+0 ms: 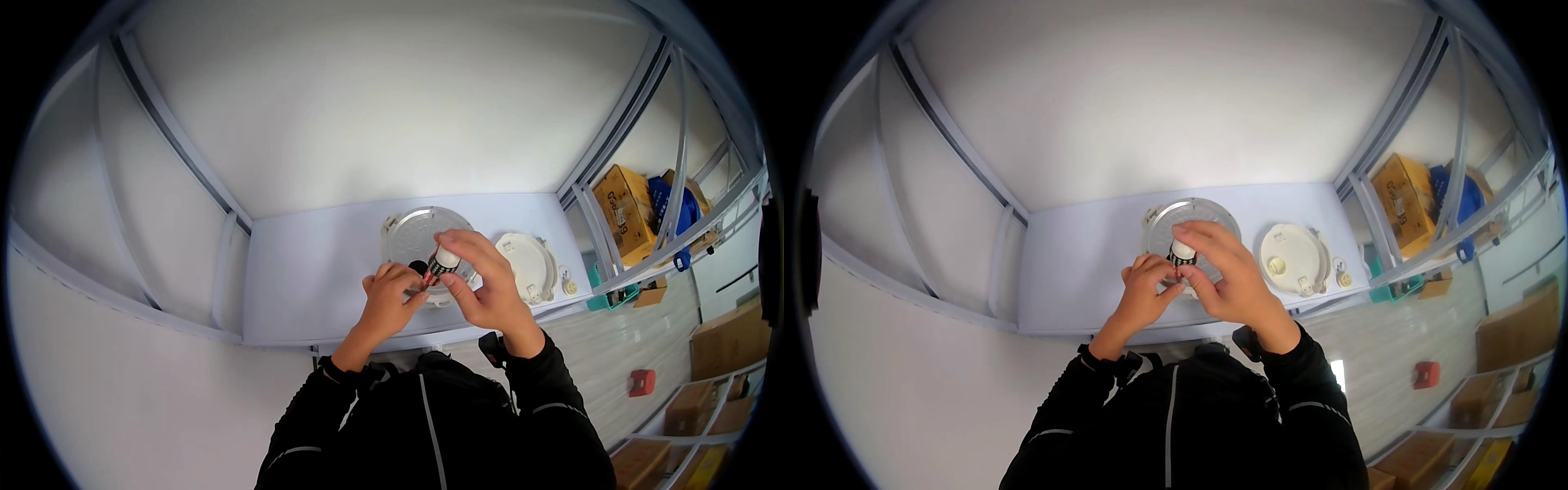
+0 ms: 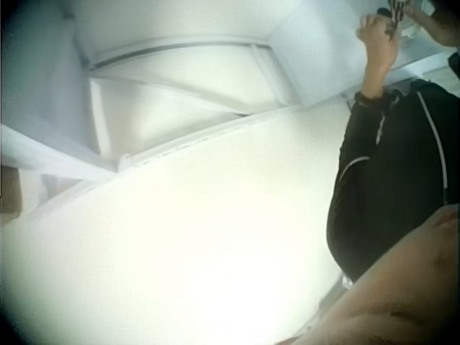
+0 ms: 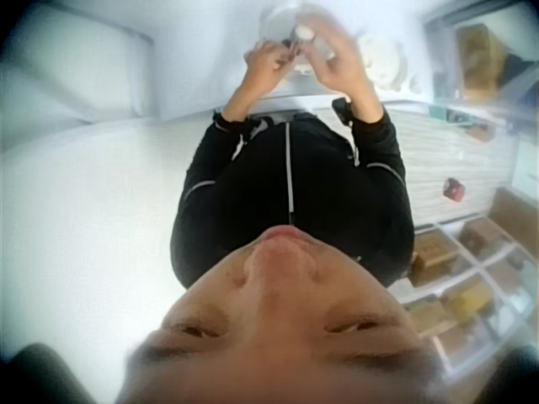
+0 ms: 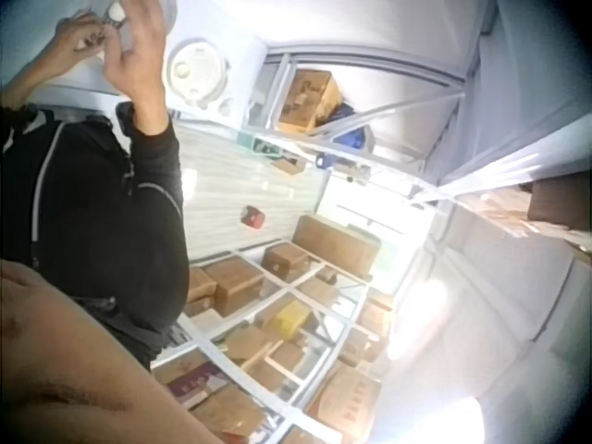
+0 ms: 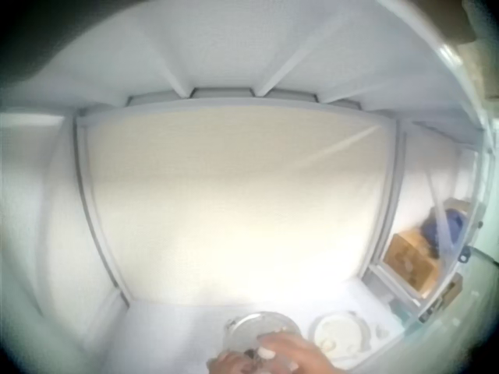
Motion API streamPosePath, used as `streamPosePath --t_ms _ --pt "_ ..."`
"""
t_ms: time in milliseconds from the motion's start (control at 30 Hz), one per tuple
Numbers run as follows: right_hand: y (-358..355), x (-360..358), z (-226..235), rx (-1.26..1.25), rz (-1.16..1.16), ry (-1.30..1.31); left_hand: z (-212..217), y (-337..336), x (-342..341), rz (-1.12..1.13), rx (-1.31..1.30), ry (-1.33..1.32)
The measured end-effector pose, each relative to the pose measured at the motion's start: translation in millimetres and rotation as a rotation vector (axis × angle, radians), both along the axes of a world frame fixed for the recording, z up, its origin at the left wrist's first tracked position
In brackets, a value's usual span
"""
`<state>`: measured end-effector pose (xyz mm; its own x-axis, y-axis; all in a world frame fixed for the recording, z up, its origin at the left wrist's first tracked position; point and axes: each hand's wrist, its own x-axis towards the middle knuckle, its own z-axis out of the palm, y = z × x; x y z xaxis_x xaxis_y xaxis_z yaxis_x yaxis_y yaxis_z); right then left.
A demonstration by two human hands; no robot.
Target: The person disassembles a white electric rice cooker on a white table. They remove the lid, use a screwdriver to unscrew the base plate, and then detach the inner metal pot from the cooker body.
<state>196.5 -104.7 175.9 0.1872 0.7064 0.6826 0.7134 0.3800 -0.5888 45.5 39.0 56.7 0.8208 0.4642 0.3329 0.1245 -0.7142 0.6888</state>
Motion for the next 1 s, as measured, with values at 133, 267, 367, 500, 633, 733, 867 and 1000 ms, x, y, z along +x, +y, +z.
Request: streamPosePath --t_ms 133,267,367,500,633,733,867,1000 --pt "-1 0 -1 0.019 0.012 -0.002 1 1 0 -0.002 -0.046 -0.031" --pt "-2 -1 0 0.020 0.014 0.005 3 1 0 0.014 -0.040 -0.004" --pt "-4 -1 0 0.017 0.012 0.009 7 2 0 0.013 -0.030 0.011" --pt "-8 2 3 0.013 -0.001 0.016 9 -1 0 0.013 0.005 0.002" --pt "-10 7 4 0.072 0.019 0.064 10 -3 2 0.004 0.128 -0.065" --pt "-14 10 1 0.125 0.008 0.100 10 -6 5 0.003 0.142 -0.098" --pt "-21 16 -2 0.193 -0.057 0.099 12 -12 15 0.007 0.143 -0.137" --pt "-26 20 -11 0.263 -0.144 0.130 11 -17 25 0.004 0.132 -0.160"
